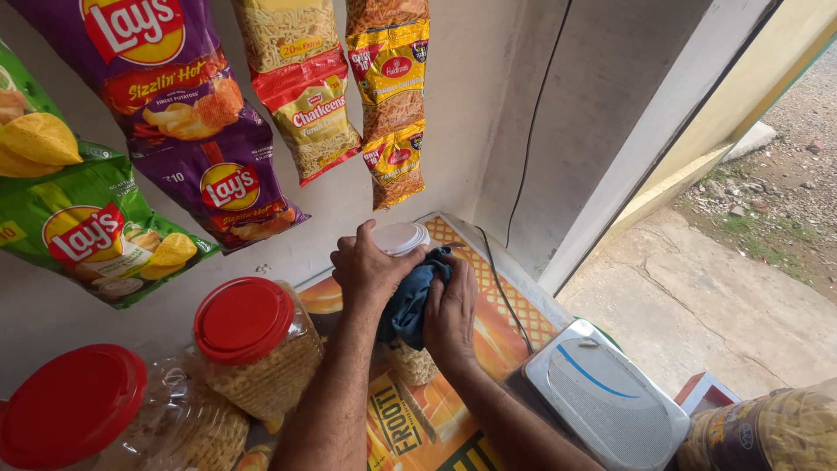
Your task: Wiping a shop counter with a cloth and moving food jars.
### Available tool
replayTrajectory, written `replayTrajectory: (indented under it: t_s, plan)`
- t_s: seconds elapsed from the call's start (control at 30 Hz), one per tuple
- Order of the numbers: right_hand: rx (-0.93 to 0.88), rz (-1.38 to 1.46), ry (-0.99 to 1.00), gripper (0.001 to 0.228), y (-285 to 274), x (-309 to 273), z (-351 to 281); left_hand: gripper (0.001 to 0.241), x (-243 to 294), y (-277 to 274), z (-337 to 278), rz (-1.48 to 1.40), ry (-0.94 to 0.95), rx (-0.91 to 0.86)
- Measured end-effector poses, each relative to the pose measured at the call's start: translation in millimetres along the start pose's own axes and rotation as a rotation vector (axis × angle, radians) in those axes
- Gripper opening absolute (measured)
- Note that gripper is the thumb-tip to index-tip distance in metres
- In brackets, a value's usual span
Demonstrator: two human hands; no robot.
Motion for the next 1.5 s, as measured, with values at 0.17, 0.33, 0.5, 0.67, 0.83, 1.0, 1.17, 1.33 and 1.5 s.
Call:
replayTrajectory:
  t_s: [0.17,0.33,0.5,0.67,0.83,1.0,1.17,1.33,1.5]
  plan:
    - [0.096,0.158,0.174,0.026,0,26,4,0.106,17,-7,-10,-0.114,0.15,0.151]
    - [0.052,0.139,0.213,0.03,0,37,0,0.103,28,-15,-22,-0.074,0.323,0.238]
    - [0.114,0.184,0.315,0.027,-3,28,2,0.09,30,-18,-21,0.006,0.32,0.085]
    - [0.121,0.259,0.226,0.027,5,-7,4,0.068,6,-38,-25,0.153,0.298,0.104]
    - [0.069,0.371,0.22,0.027,30,-41,-1,0.054,-26,-89,-42,0.251,0.332,0.258]
    - [0.004,0.643,0.172,0.025,67,-63,-7,0.079,-63,-142,-56,0.517,0.18,0.366]
    - [-0.062,0.571,0.041,0.03,83,-108,5,0.104,-129,-139,-45,0.422,0.051,0.274]
    - [-0.506,0.325,-0.249,0.047,128,-145,-9,0.097,-152,-138,-42,0.172,0.146,0.406]
    - [-0.734,0.239,-0.166,0.064,142,-140,-30,0.098,-162,-131,-30,0.152,0.271,0.433]
Point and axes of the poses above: each hand's wrist, its own z-axis towards the middle knuckle, its own y-axis out of the palm, x = y × z, the point moved 9 cm from there along z, towards the middle knuckle, and after that the axes turned 12 degrees about -y, right-handed, at the moved point
